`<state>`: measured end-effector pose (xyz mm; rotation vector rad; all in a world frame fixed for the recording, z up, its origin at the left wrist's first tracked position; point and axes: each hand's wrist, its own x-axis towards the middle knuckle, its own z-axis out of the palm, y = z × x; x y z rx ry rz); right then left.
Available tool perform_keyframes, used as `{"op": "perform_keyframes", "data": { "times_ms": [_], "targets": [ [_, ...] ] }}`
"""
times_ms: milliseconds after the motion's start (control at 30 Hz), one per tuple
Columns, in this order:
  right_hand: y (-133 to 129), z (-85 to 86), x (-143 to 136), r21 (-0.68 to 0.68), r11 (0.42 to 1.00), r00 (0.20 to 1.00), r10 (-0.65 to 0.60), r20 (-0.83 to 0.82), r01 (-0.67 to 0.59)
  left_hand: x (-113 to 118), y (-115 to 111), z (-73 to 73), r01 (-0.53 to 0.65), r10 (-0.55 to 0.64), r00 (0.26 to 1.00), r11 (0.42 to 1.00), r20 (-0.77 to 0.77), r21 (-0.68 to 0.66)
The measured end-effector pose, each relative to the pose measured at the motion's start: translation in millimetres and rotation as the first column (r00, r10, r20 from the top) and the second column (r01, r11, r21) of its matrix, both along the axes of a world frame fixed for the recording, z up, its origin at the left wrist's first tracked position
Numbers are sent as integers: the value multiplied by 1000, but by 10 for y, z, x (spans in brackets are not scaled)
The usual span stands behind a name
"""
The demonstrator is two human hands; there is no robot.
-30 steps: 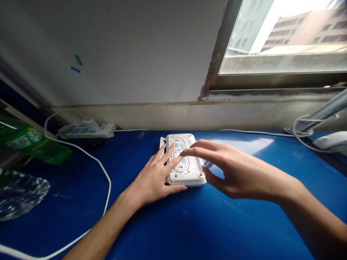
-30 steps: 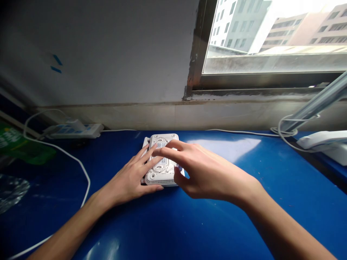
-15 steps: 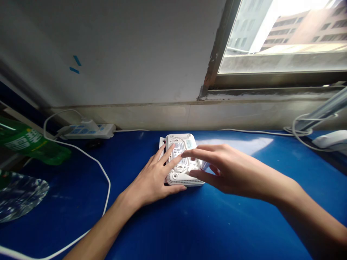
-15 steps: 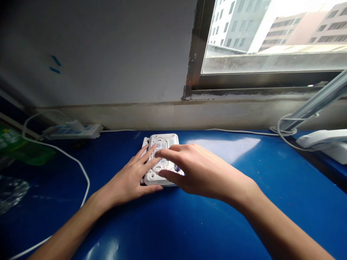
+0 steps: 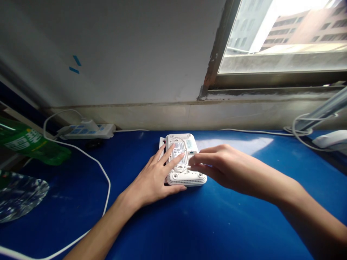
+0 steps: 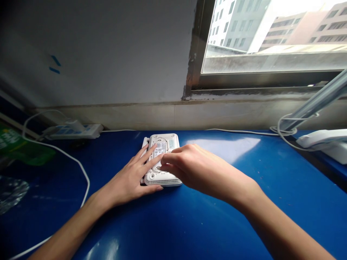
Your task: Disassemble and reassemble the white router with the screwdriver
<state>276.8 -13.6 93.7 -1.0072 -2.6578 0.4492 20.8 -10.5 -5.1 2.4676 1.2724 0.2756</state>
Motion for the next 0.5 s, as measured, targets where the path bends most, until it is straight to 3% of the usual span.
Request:
{"op": "perform_keyframes", "data": {
  "times_ms": [500],
  "targets": [
    [-13, -4, 40, -17, 1000, 1000, 25, 18, -25, 1, -6, -6, 8, -8, 1000, 1000, 19, 2]
  ]
}}
